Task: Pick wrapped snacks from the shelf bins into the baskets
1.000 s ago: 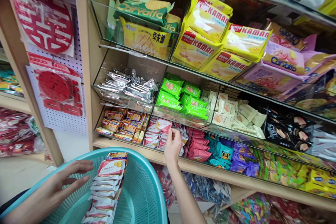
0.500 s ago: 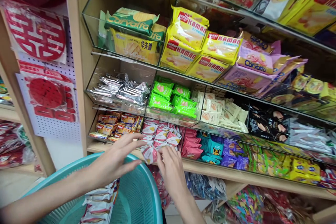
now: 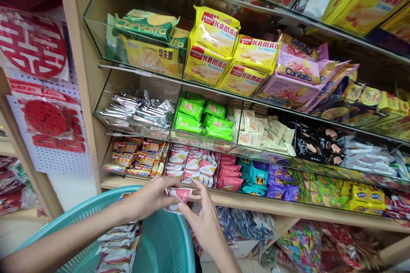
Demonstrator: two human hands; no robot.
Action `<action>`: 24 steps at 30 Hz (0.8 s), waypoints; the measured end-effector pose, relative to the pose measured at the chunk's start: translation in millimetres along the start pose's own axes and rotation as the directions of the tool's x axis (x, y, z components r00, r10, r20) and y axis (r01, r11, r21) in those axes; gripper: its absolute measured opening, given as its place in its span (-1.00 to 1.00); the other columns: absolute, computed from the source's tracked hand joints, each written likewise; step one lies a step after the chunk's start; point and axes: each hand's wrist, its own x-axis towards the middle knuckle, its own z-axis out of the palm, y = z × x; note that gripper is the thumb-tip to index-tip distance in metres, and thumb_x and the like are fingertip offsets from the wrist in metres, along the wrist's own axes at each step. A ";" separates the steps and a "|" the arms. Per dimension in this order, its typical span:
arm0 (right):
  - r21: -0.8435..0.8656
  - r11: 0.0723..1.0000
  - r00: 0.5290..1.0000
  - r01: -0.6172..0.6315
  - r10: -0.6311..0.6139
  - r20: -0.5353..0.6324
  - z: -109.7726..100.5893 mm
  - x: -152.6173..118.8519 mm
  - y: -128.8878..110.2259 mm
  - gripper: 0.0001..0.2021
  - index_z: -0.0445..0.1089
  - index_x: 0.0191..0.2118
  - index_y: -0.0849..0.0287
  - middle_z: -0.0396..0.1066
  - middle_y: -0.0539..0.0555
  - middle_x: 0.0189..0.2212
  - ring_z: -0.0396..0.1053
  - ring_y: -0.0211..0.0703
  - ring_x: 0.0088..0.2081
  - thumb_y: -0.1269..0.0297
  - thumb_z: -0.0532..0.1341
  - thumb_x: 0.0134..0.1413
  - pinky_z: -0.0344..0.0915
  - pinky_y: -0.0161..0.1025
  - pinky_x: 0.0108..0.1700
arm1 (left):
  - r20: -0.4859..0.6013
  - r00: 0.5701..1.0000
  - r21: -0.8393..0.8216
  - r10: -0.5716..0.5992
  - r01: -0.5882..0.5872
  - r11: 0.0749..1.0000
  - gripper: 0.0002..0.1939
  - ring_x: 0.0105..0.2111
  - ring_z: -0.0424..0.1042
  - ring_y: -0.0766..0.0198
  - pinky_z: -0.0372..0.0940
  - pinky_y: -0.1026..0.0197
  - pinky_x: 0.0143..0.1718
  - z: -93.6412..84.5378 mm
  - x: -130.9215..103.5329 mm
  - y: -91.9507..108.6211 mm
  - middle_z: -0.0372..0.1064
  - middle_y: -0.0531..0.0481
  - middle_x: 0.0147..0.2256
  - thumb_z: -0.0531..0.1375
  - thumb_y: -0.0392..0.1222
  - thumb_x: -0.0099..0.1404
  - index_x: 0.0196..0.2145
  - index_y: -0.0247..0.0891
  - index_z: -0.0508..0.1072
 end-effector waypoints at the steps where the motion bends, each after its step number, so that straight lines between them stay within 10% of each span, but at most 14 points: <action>1: 0.124 0.992 0.999 -0.034 0.031 0.022 5.9 0.6 5.1 -0.37 0.00 0.17 -0.03 0.19 0.08 0.16 0.19 -0.06 0.14 0.10 0.26 0.01 0.17 -0.11 0.12 | -0.039 0.999 -0.101 -0.028 0.024 0.995 -0.81 -0.35 0.38 0.22 0.21 0.27 -0.36 1.6 1.7 -3.9 0.43 0.02 -0.34 0.21 -0.22 0.17 -0.22 -0.26 0.44; 7: 0.452 0.890 0.998 -0.063 0.044 0.052 28.6 8.9 4.7 -0.63 0.24 -0.04 0.06 0.42 0.04 -0.08 0.36 -0.12 -0.07 0.16 0.26 0.02 0.28 -0.18 -0.01 | -0.153 0.987 -0.504 -0.056 -0.029 0.863 -0.80 -0.34 0.33 0.27 0.26 0.27 -0.31 4.8 4.0 -10.0 0.36 0.05 -0.38 0.26 -0.13 0.12 -0.35 -0.30 0.38; 16: -0.247 0.961 0.992 0.127 -0.124 0.028 -17.0 78.6 9.5 -0.68 0.26 -0.06 0.15 0.45 0.10 -0.21 0.37 -0.09 -0.23 0.17 0.18 0.07 0.24 -0.19 -0.18 | -0.381 0.908 -0.340 -0.176 0.039 0.940 -0.64 -0.07 0.36 0.15 0.35 0.12 -0.11 -45.3 -43.3 -22.0 0.37 -0.10 -0.08 0.14 0.02 0.26 -0.07 -0.23 0.33; 24: -0.441 0.878 0.978 0.189 -0.125 0.170 7.2 131.3 6.6 -0.74 0.38 -0.15 0.13 0.31 -0.06 -0.59 0.25 -0.15 -0.49 0.34 0.20 -0.04 0.11 -0.25 -0.38 | -0.500 0.796 -0.266 -0.340 0.233 0.935 -0.48 -0.13 0.43 0.11 0.40 0.14 -0.16 -87.2 -94.3 -32.1 0.44 -0.15 -0.12 0.16 0.16 0.16 -0.07 -0.28 0.35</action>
